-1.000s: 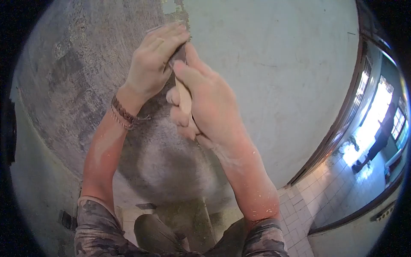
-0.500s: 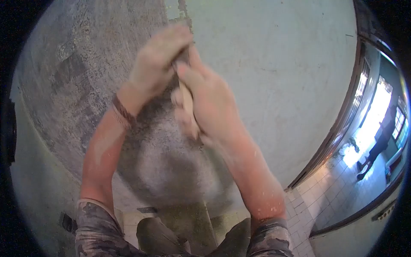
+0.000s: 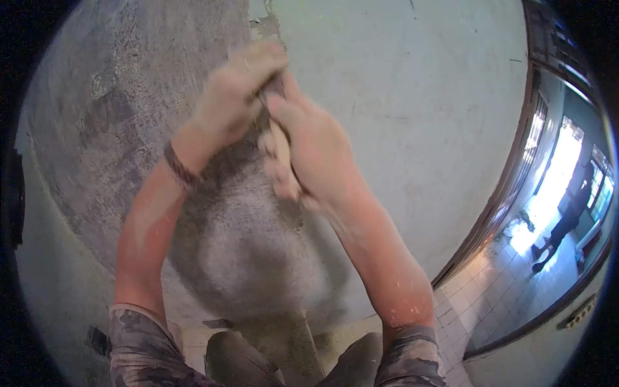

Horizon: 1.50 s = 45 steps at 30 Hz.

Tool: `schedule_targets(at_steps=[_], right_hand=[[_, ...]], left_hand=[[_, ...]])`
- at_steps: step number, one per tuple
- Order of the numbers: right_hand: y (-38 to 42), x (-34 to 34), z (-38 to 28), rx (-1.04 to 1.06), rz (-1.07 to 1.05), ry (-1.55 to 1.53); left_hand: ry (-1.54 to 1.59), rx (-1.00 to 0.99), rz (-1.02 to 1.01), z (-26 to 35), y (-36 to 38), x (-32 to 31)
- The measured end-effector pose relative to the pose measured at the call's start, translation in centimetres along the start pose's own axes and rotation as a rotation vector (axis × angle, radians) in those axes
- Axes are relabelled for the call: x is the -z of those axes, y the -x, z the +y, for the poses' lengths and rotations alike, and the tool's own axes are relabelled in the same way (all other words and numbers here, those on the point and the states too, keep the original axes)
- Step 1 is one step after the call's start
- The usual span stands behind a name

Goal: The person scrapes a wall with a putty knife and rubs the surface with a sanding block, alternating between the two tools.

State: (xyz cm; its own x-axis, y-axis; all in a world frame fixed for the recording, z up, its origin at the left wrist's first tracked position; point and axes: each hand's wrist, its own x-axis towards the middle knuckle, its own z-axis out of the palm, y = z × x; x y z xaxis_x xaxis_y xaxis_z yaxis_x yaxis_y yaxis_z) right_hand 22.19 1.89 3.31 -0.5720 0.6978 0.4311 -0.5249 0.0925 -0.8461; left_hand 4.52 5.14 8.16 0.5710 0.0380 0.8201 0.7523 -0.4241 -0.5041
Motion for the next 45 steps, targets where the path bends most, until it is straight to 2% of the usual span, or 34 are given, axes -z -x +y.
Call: schedule_targets(at_steps=[4, 7, 11, 14, 17, 22, 24, 25, 28, 29, 31, 36, 38, 40, 41, 45], right_hand=[[-0.3, 0.5, -0.1, -0.018, 0.044, 0.032], [-1.6, 0.0, -2.0, -0.006, 0.017, 0.0], [0.2, 0.8, 0.4, -0.031, 0.001, -0.003], [-1.4, 0.1, -0.5, -0.007, 0.012, 0.024], [-2.5, -1.2, -2.2, 0.048, -0.001, 0.076], [-0.4, -0.5, -0.8, -0.012, 0.034, 0.105], [-0.3, -1.4, -3.0, -0.056, -0.019, 0.024], [-0.7, -1.6, -3.7, -0.033, 0.015, 0.056], [-1.3, -1.1, -2.2, 0.028, 0.024, 0.105], [-0.7, -0.7, -1.6, -0.026, 0.031, 0.118], [-1.2, -0.5, -0.9, -0.008, 0.024, 0.121], [-2.8, -1.4, -2.6, 0.036, -0.044, 0.031], [-1.9, -0.9, -1.5, 0.027, -0.064, 0.042], [-1.5, -0.7, -0.6, -0.016, -0.005, 0.089], [-2.8, -0.6, -1.0, 0.08, -0.062, 0.128], [-4.7, -2.0, -4.6, 0.115, -0.035, 0.044]], left_hand=[[-0.042, -0.067, -0.004, 0.4, 0.4, -0.3], [-0.046, 0.028, -0.039, -1.2, -2.6, 0.6], [-0.073, -0.03, -0.061, 0.3, 0.6, -0.3], [-0.068, -0.044, -0.008, -1.0, -0.3, -0.2], [-0.021, 0.03, 0.076, -2.5, -2.0, 0.5], [-0.071, -0.041, 0.002, -1.2, 0.4, 0.6], [0.18, 0.137, -0.071, -1.9, -0.9, 1.2], [0.183, 0.143, -0.07, -2.3, -1.4, 1.2], [0.05, 0.059, -0.008, -2.5, -1.5, 0.4], [0.024, 0.019, 0.024, -1.8, -0.3, -0.2], [-0.031, -0.055, 0.039, -2.1, 0.4, -0.5], [0.051, 0.022, 0.053, -3.8, -2.3, 0.8], [-0.089, -0.048, 0.046, -2.7, -1.0, 0.7], [-0.078, -0.061, 0.069, -3.0, -1.2, 0.6], [-0.058, -0.075, 0.092, -3.3, -1.5, 0.5], [0.007, 0.004, 0.037, -5.6, -5.2, 1.7]])
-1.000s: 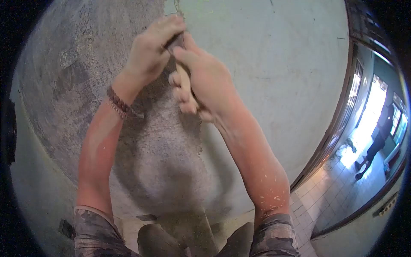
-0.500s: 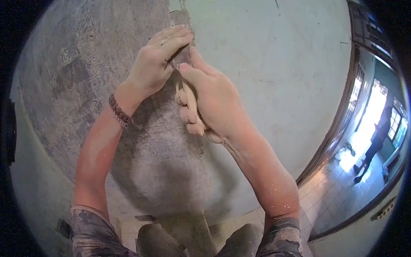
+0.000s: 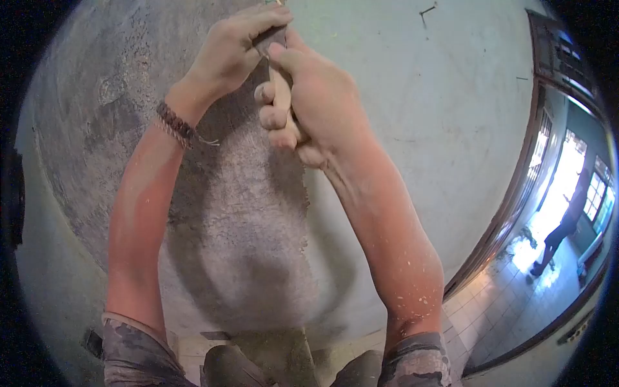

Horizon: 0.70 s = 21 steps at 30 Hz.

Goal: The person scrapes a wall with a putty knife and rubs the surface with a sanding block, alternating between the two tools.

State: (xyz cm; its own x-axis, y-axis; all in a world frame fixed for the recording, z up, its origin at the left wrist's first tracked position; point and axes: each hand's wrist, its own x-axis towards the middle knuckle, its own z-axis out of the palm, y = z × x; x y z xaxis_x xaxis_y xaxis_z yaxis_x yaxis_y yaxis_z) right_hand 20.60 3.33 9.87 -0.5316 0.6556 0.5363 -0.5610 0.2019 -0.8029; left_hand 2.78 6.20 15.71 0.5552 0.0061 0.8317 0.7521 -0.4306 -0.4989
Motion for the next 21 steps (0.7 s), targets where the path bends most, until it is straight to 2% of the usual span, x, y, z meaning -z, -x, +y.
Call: schedule_targets(at_steps=[4, 7, 8, 13, 15, 16, 18, 19, 21], right_hand=[[3.7, 0.4, 2.1, -0.133, 0.008, -0.021], [1.5, -0.3, 1.2, -0.017, 0.054, 0.051], [0.2, -0.4, 0.2, -0.014, 0.046, 0.016], [2.3, 0.1, 0.9, -0.096, 0.014, 0.025], [2.9, -0.1, 1.8, -0.102, 0.086, 0.107], [2.1, -0.5, 1.3, -0.059, 0.076, 0.103], [-0.1, -0.8, -0.8, -0.042, 0.037, 0.085], [-0.6, -0.7, -1.5, -0.033, 0.0, 0.059], [0.5, -0.2, -0.8, -0.071, 0.016, 0.06]], left_hand=[[-0.05, -0.052, -0.055, 2.7, 3.7, -0.4], [-0.008, -0.067, 0.047, 0.5, 1.6, -0.6], [0.047, 0.025, 0.018, -0.1, 0.2, -0.3], [-0.039, -0.001, -0.056, 1.5, 2.0, -0.3], [-0.031, -0.146, 0.082, 1.2, 3.2, -1.3], [-0.032, -0.146, 0.09, 0.8, 2.3, -0.9], [0.023, -0.021, -0.004, -0.3, -0.7, 0.4], [0.021, -0.023, 0.003, -0.2, -0.9, 0.4], [-0.03, 0.03, -0.109, 0.7, -0.3, 0.3]])
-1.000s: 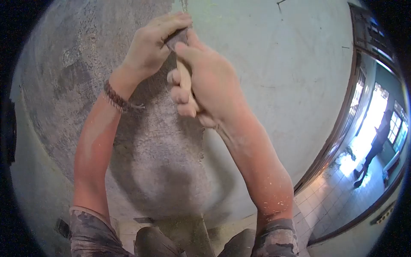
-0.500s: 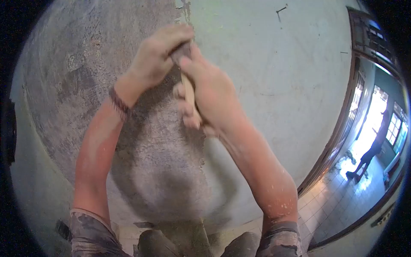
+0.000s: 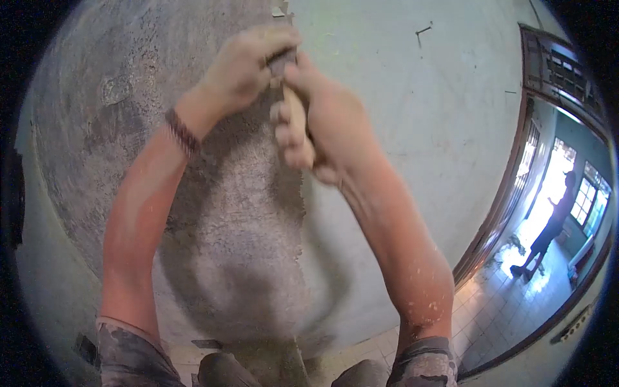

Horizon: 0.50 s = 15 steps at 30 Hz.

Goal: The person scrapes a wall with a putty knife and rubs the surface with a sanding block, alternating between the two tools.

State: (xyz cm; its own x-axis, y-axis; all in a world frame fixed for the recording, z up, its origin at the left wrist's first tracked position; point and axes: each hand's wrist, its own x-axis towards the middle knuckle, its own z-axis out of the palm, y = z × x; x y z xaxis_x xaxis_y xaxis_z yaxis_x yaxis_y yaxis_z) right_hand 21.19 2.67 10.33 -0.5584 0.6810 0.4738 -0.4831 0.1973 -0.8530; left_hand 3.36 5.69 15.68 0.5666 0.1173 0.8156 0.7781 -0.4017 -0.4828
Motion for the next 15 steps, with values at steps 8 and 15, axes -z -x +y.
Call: schedule_targets(at_steps=[8, 15], right_hand=[[-0.5, 0.5, 0.2, -0.002, 0.034, 0.062], [1.3, 1.5, 2.2, -0.049, 0.028, 0.068]], left_hand=[[-0.012, 0.012, 0.059, -0.6, -0.6, 0.2], [-0.035, -0.069, 0.084, 0.6, 1.8, -1.7]])
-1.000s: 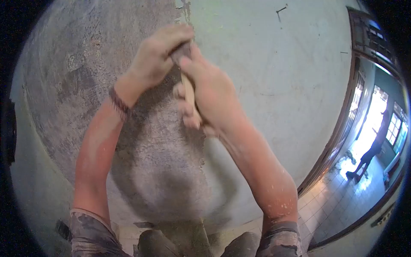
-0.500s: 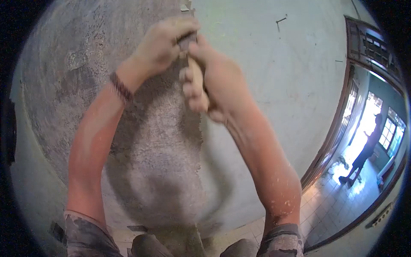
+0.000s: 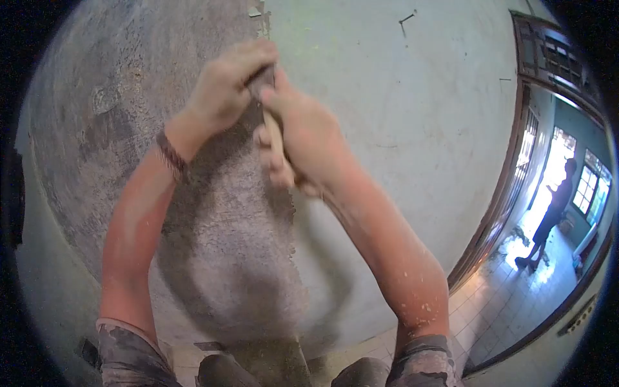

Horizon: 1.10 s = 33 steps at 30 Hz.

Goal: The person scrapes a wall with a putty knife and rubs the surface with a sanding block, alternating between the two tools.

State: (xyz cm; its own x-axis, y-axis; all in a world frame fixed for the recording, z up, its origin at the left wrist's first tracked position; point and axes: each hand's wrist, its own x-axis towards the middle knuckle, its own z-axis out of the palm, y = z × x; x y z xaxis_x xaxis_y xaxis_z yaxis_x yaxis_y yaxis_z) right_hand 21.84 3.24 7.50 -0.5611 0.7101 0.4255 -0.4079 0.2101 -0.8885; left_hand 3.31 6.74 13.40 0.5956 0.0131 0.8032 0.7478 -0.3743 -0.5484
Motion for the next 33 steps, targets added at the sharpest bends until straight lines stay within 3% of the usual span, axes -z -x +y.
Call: schedule_targets(at_steps=[4, 9, 11, 15, 18, 23, 25, 27, 28, 29, 30, 32, 33], right_hand=[[-1.2, 0.1, -1.9, 0.016, -0.05, -0.043], [0.7, 0.7, 0.3, -0.02, -0.047, -0.015], [-1.4, 0.3, -1.9, -0.017, -0.006, -0.002], [-2.1, 0.0, -2.9, 0.015, -0.059, -0.018], [-0.8, 0.2, -0.5, 0.012, -0.078, 0.031], [-3.9, -0.8, -3.5, 0.064, -0.085, -0.035], [-2.9, -0.9, -2.1, 0.047, -0.051, -0.025], [-0.7, 0.5, 2.6, 0.022, 0.022, 0.022], [0.5, 1.3, 6.1, -0.037, 0.027, -0.047], [3.6, 1.4, 8.6, 0.005, 0.033, -0.004], [5.0, 2.2, 13.0, 0.119, 0.102, 0.123], [10.1, 1.8, 14.8, -0.211, 0.105, 0.036], [9.7, 2.3, 15.2, -0.214, 0.106, 0.031]], left_hand=[[0.073, 0.188, -0.146, -0.1, -2.5, 1.6], [-0.029, -0.018, 0.025, 1.4, 1.1, -0.3], [0.029, 0.135, -0.018, -0.3, -1.7, 0.6], [-0.017, 0.148, -0.027, -1.1, -2.7, 1.0], [-0.063, 0.004, 0.026, -0.4, 0.1, 0.0], [0.081, 0.062, 0.074, -3.2, -3.8, 1.8], [-0.026, 0.083, -0.004, -1.8, -2.5, 1.9], [0.031, 0.018, 0.021, 1.1, 1.8, 0.3], [0.044, 0.065, -0.069, 4.1, 3.9, 0.3], [0.087, 0.104, -0.134, 6.2, 7.4, -1.3], [0.06, 0.016, -0.128, 8.0, 10.7, -2.5], [0.225, 0.02, -0.267, 11.9, 15.0, -2.9], [0.227, 0.021, -0.274, 11.8, 14.9, -3.1]])
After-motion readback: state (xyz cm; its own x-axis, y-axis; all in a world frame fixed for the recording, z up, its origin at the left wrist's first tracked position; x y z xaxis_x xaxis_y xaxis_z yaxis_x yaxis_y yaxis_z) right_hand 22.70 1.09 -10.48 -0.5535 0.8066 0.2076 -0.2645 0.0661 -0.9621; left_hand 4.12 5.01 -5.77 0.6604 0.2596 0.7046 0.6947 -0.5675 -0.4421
